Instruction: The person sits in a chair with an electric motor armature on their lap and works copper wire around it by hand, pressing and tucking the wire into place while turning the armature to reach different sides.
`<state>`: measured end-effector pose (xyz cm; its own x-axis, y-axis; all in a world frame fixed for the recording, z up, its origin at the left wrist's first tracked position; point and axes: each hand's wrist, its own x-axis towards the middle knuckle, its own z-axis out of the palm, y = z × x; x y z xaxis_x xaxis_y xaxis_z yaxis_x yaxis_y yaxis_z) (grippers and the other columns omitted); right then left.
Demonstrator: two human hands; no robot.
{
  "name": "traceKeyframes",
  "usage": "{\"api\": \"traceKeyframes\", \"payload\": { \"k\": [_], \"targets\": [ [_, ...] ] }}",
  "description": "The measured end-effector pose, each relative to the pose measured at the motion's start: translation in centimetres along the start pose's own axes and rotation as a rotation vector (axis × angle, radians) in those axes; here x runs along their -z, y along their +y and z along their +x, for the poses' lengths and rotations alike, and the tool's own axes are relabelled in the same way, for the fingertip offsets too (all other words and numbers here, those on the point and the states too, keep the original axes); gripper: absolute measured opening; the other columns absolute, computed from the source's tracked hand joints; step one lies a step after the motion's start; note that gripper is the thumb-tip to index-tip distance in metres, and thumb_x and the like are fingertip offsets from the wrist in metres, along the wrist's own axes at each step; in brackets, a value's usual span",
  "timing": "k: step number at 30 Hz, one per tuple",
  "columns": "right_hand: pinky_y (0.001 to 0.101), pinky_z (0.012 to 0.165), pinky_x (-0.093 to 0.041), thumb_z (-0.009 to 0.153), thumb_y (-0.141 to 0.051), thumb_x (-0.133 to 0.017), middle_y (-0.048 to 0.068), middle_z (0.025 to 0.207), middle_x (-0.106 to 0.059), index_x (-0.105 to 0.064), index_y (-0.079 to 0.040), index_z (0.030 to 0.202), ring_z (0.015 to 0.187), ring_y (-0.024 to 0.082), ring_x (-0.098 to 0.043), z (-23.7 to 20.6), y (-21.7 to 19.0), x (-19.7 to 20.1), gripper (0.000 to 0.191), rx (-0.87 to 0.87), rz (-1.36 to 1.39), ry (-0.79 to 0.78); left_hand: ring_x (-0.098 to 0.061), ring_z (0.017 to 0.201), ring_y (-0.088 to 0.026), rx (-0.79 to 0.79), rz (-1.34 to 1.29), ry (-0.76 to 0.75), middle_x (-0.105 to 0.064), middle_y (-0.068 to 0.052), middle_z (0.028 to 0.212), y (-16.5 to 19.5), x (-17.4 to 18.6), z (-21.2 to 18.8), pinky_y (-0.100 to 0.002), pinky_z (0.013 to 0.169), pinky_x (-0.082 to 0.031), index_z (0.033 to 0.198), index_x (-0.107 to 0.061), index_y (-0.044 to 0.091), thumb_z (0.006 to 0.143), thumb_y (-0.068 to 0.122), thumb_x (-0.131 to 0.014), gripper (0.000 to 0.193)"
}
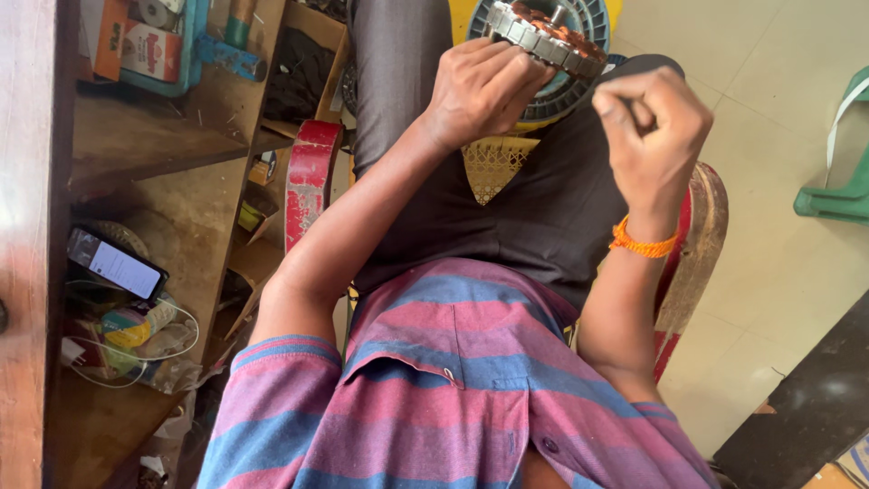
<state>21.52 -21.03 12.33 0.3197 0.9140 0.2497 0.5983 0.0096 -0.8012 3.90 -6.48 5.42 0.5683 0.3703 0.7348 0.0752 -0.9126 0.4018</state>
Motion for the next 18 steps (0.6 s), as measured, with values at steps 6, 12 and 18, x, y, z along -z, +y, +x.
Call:
{"api": "traceKeyframes", "payload": {
  "k": [6, 12, 18],
  "targets": [
    [0.026, 0.058, -0.024, 0.107, 0.0, -0.077, -0.003, 0.071, -0.039, -0.071, 0.005, 0.102, 0.062, 0.005, -0.032, 3.8, 0.6, -1.6, 0.009, -0.03, 0.057, -0.005, -0.059, 0.057, -0.02, 0.174, -0.107, 0.063, -0.059, -0.002, 0.068, 0.9, -0.3, -0.3, -0.036, 0.055, -0.045, 0.084, -0.057, 0.01, 0.091, 0.006, -0.078, 0.022],
    [0.0253, 0.057, -0.027, 0.104, 0.002, -0.075, -0.005, 0.069, -0.038, -0.07, 0.005, 0.1, 0.063, 0.003, -0.032, 6.0, 2.2, -3.1, 0.008, -0.118, 0.125, -0.047, -0.058, 0.056, -0.021, 0.212, -0.074, 0.032, -0.059, -0.002, 0.068, 0.8, -0.5, -0.3, -0.036, 0.054, -0.044, 0.086, -0.058, 0.009, 0.09, 0.008, -0.078, 0.02],
    [0.0243, 0.058, -0.027, 0.102, 0.006, -0.073, -0.007, 0.072, -0.048, -0.07, 0.007, 0.098, 0.063, 0.001, -0.037, 6.6, 4.8, -2.9, 0.005, -0.172, 0.279, 0.028, -0.06, 0.086, -0.02, -0.009, 0.166, 0.027, -0.059, -0.002, 0.095, 0.6, -0.4, 0.1, -0.037, 0.073, -0.046, 0.101, -0.059, 0.015, 0.095, 0.013, -0.082, 0.024]
  ]
}}
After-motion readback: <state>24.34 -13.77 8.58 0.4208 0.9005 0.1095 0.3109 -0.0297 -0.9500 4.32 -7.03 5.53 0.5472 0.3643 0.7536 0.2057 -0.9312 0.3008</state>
